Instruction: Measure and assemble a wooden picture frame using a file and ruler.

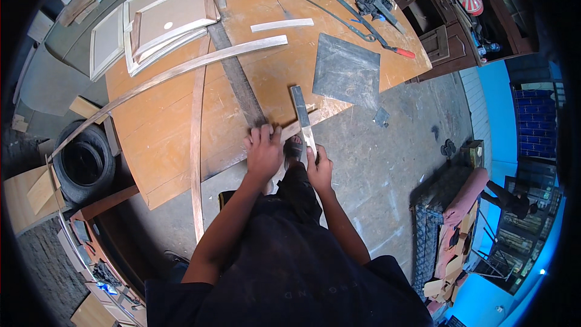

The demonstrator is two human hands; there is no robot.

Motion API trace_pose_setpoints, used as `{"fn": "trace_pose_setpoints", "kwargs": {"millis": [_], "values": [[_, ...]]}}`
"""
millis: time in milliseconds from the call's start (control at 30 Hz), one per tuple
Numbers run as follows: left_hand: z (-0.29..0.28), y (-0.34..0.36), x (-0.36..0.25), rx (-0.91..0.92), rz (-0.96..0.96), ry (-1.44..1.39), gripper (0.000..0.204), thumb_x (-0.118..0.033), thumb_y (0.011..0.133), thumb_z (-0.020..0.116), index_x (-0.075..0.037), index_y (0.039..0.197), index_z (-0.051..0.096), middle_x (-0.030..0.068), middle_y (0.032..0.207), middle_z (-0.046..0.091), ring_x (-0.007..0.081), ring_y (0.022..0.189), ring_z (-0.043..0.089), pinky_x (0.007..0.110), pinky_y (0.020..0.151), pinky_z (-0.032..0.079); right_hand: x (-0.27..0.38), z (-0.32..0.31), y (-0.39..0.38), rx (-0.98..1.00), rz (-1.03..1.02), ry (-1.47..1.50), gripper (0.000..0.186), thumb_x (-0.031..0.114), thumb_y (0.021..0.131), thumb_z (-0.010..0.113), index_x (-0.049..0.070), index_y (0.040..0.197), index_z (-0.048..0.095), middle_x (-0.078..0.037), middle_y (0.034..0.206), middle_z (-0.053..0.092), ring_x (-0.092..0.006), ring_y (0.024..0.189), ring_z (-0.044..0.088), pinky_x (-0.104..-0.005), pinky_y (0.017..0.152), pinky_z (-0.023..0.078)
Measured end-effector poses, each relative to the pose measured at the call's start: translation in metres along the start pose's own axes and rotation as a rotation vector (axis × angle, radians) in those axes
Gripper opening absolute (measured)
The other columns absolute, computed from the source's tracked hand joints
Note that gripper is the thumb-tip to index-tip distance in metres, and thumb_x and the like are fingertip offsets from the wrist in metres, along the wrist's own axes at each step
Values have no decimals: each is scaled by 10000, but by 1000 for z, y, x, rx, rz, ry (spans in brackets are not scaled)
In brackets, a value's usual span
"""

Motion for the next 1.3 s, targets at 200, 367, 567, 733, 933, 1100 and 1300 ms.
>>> {"fn": "trace_pose_setpoints", "kwargs": {"millis": [200, 367, 567, 733, 933, 1100, 1300], "values": [[-10, 60, 26, 133, 4, -10, 433, -239, 824, 706, -95, 1231, 672, 88, 1186, 539, 290, 1147, 438, 470, 926, 327, 11, 9, 22, 20, 58, -1, 254, 261, 1001, 584, 16, 1060, 616, -242, 720, 650, -403, 659, 677, -442, 585, 506], [-12, 62, 33, 227, -32, -23, 416, -266, 840, 712, -113, 1226, 686, 79, 1207, 555, 278, 1198, 429, 469, 967, 308, 10, 12, 24, 18, 53, 9, 257, 261, 997, 586, 16, 1070, 617, -247, 725, 652, -402, 671, 683, -450, 586, 507], [-15, 81, 35, 3, -168, -77, 449, -337, 932, 606, -118, 1324, 582, 110, 1357, 484, 329, 1270, 394, 529, 1013, 272, 4, 14, 8, 38, 100, 71, 266, 252, 995, 584, 33, 1144, 605, -259, 793, 669, -423, 715, 686, -453, 618, 523], [21, 110, 49, -129, -169, 174, 461, -319, 964, 516, -131, 1384, 490, 135, 1465, 402, 363, 1373, 314, 586, 1048, 235, 6, 17, 3, 33, 110, 61, 324, 207, 1003, 561, 52, 1286, 579, -271, 991, 687, -401, 850, 703, -422, 701, 547], [20, 110, 45, -46, -138, 190, 514, -232, 878, 574, -135, 1376, 491, 122, 1459, 408, 346, 1393, 309, 619, 1055, 225, -8, 13, -37, 174, -54, -46, 509, 26, 938, 583, 97, 1437, 512, -246, 1120, 672, -362, 965, 692, -383, 753, 564], [17, 107, 41, -18, -96, 212, 557, -215, 791, 641, -133, 1328, 518, 98, 1413, 457, 326, 1369, 350, 611, 1033, 249, 29, 34, 21, 148, -92, -101, 527, 2, 917, 582, 93, 1433, 518, -223, 996, 682, -357, 795, 686, -397, 627, 538], [14, 107, 41, -64, -99, 187, 509, -183, 768, 628, -127, 1267, 544, 88, 1352, 516, 322, 1331, 407, 613, 1013, 262, 19, 21, -46, 180, -132, -169, 546, 29, 913, 605, 110, 1445, 513, -186, 702, 627, -338, 589, 624, -414, 555, 502]]}}
Point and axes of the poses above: each hand's wrist, its own y-axis towards the middle knuckle, its own z-axis out of the palm, x = y × z, the point moved 2 cm from there along y, towards the middle knuckle
